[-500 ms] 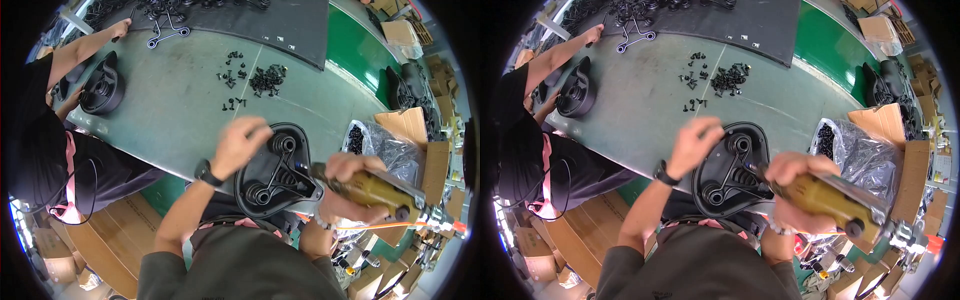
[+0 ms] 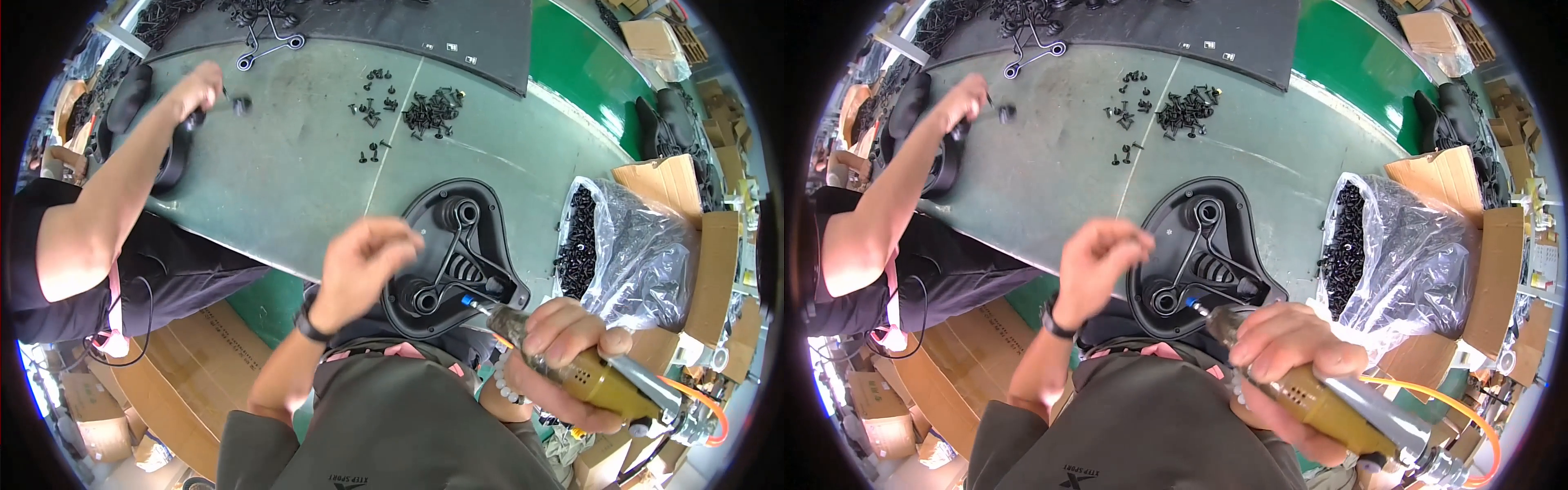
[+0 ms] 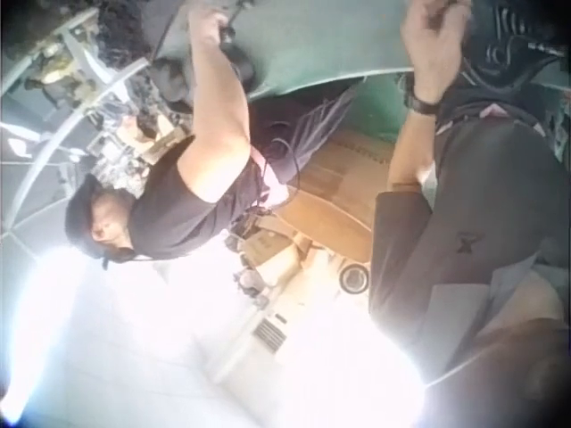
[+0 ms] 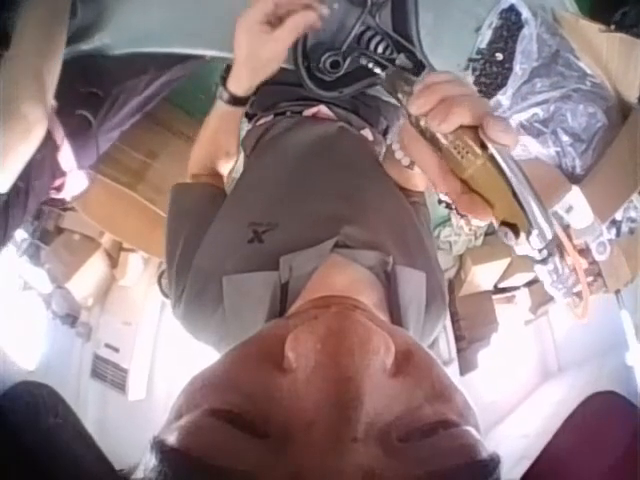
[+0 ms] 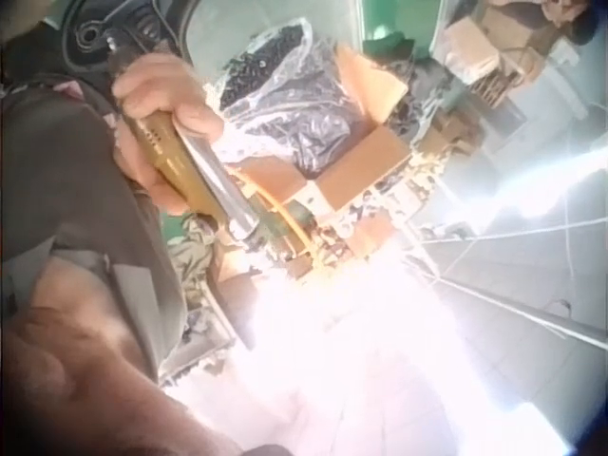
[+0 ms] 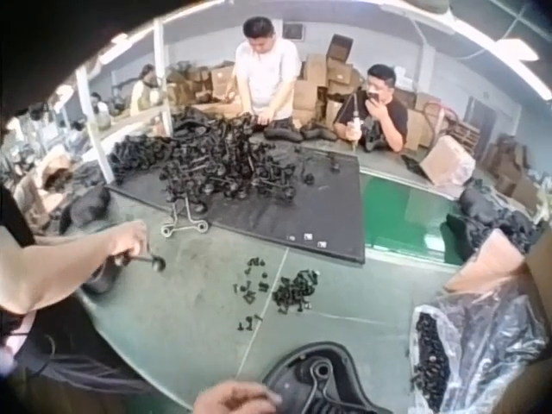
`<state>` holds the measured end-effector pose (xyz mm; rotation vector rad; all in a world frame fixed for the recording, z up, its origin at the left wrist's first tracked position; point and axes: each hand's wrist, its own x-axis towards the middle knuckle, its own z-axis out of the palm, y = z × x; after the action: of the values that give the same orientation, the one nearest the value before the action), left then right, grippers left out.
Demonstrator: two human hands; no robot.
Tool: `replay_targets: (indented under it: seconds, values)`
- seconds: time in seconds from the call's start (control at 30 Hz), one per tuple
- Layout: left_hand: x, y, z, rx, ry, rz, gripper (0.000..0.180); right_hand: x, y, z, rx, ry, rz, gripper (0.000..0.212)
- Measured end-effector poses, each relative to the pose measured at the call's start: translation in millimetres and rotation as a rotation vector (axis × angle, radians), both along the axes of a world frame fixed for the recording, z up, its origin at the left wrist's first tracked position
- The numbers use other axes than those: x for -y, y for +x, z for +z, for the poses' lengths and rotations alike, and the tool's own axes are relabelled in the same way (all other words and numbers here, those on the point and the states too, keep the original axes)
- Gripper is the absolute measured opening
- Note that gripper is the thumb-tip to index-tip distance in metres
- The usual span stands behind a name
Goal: Assembling the base and frame components onto bicycle seats using a pneumatic screwdriver.
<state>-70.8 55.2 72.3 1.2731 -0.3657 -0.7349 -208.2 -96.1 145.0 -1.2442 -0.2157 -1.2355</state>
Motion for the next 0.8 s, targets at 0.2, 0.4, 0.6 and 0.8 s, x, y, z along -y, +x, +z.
replay_targets:
  seconds: [0.2,0.4,0.6,0.8]
  values:
    - [-22,-65,5,-0.066,-0.275,-0.082,0.018,-29,-3,-1,-0.023,0.054,0.192,0.079]
    - [-45,-88,3,-0.702,-0.362,-0.257,0.029,-46,-22,1,-0.017,0.201,0.162,0.079]
    - [-47,-63,-8,0.74,0.301,-0.038,0.062,-34,-38,4,-0.076,0.094,0.18,0.084]
    - [-17,-58,-50,0.912,0.281,-0.077,0.075,-23,-9,-16,-0.123,0.003,0.213,0.088]
